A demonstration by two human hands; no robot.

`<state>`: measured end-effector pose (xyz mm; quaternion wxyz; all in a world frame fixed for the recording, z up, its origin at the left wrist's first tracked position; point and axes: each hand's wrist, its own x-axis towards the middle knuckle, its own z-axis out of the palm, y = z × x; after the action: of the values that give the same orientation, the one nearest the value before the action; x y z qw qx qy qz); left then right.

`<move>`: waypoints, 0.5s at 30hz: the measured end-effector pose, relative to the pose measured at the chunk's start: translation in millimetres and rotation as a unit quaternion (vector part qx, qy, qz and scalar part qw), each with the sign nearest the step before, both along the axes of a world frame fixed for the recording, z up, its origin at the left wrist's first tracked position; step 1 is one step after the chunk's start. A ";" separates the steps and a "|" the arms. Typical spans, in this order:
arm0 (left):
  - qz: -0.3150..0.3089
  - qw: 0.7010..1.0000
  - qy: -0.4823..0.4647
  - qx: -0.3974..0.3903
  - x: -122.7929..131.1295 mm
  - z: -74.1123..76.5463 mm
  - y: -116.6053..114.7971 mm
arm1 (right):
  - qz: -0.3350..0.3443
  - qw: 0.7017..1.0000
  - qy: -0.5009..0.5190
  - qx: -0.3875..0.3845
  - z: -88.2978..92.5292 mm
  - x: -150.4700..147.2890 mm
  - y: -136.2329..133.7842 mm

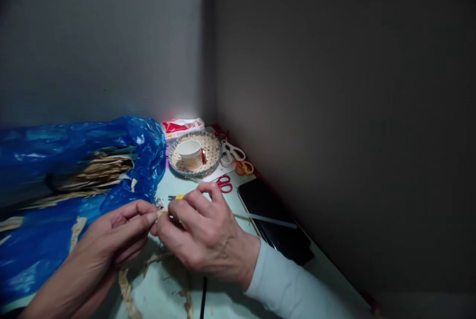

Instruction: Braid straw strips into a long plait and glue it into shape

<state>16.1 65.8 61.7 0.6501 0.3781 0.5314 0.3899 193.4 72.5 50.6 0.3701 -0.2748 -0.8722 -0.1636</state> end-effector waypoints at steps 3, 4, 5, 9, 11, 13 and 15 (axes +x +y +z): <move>0.008 1.000 -0.021 -0.007 1.0 2.4 -1.0 | 0.006 0.999 -0.007 0.036 -1.3 -3.6 -2.2; 0.013 1.000 -0.024 -0.006 1.3 3.0 -1.3 | 0.003 0.999 -0.006 0.039 -2.0 -5.3 -2.6; 0.019 1.000 -0.023 0.000 1.5 3.3 -1.4 | -0.006 0.999 -0.004 0.038 -2.8 -7.2 -3.0; 0.025 0.999 0.000 0.024 2.6 2.6 -1.1 | -0.060 0.998 0.006 -0.004 -5.3 -14.5 -4.3; 0.030 0.999 0.014 0.037 3.8 2.3 -0.6 | -0.065 0.998 0.013 -0.017 -6.4 -16.8 -5.6; 0.053 0.995 0.040 0.079 5.2 2.8 0.2 | -0.055 0.998 0.018 -0.008 -7.5 -17.9 -7.4; 0.068 0.988 0.075 0.113 6.3 3.5 0.9 | -0.040 0.999 0.020 0.008 -8.4 -18.0 -9.0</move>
<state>22.4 66.7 65.2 0.5333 0.4403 0.5558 0.4612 175.4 63.5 42.1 0.3829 -0.3103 -0.8514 -0.1795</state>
